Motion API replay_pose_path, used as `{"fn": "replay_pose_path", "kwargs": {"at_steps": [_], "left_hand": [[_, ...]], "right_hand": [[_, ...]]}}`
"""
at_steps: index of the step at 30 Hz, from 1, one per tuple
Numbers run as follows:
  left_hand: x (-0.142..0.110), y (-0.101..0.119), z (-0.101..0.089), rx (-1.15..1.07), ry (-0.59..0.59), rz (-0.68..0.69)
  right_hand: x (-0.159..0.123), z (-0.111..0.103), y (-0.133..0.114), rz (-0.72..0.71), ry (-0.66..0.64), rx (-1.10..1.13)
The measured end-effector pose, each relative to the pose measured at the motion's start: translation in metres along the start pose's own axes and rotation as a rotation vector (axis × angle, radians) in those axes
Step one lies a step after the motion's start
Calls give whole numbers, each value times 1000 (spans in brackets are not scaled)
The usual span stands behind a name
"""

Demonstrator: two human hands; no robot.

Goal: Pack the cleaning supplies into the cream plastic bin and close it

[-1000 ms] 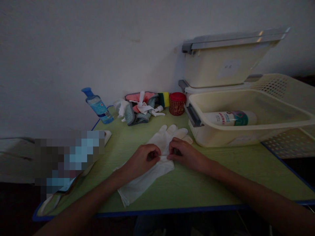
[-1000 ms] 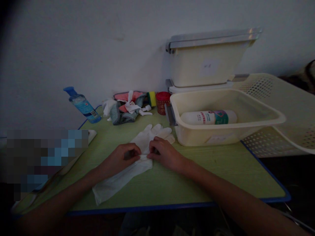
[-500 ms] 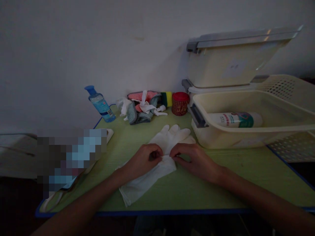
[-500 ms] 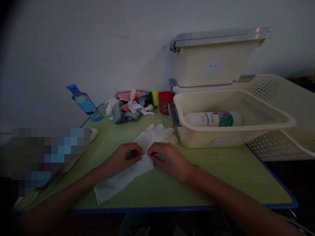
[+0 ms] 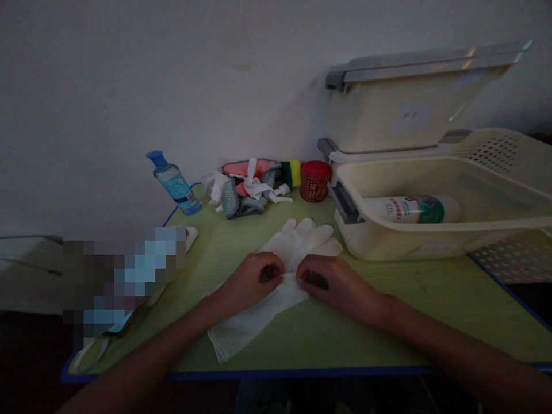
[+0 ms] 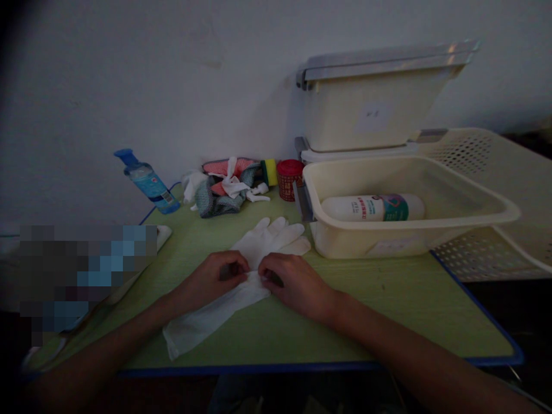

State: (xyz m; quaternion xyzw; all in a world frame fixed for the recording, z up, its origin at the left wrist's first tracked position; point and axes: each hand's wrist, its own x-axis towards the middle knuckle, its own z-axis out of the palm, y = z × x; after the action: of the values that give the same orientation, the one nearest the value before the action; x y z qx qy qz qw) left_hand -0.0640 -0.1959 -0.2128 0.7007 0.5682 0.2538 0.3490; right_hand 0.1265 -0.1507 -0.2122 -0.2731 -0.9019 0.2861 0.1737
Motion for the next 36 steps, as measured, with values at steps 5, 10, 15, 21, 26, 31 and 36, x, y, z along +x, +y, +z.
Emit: {"fn": "replay_pose_path", "kwargs": {"at_steps": [5, 10, 15, 21, 26, 31, 36], "left_hand": [[0, 3, -1, 11, 1, -2], [1, 3, 0, -7, 1, -7], [-1, -1, 0, 82, 25, 108], [-5, -6, 0, 354, -28, 351], [-6, -7, 2, 447, -66, 426], [-6, -6, 2, 508, -89, 438], [-7, -2, 3, 511, -88, 407]], "right_hand": [[-1, 0, -1, -3, 31, 14], [0, -1, 2, 48, 23, 5], [0, -2, 3, 74, 12, 19], [-1, -6, 1, 83, 3, -57], [-1, -12, 6, 28, -38, -110], [0, -19, 14, -126, -77, -257], [-1, -22, 18, -210, -93, -536]]}}
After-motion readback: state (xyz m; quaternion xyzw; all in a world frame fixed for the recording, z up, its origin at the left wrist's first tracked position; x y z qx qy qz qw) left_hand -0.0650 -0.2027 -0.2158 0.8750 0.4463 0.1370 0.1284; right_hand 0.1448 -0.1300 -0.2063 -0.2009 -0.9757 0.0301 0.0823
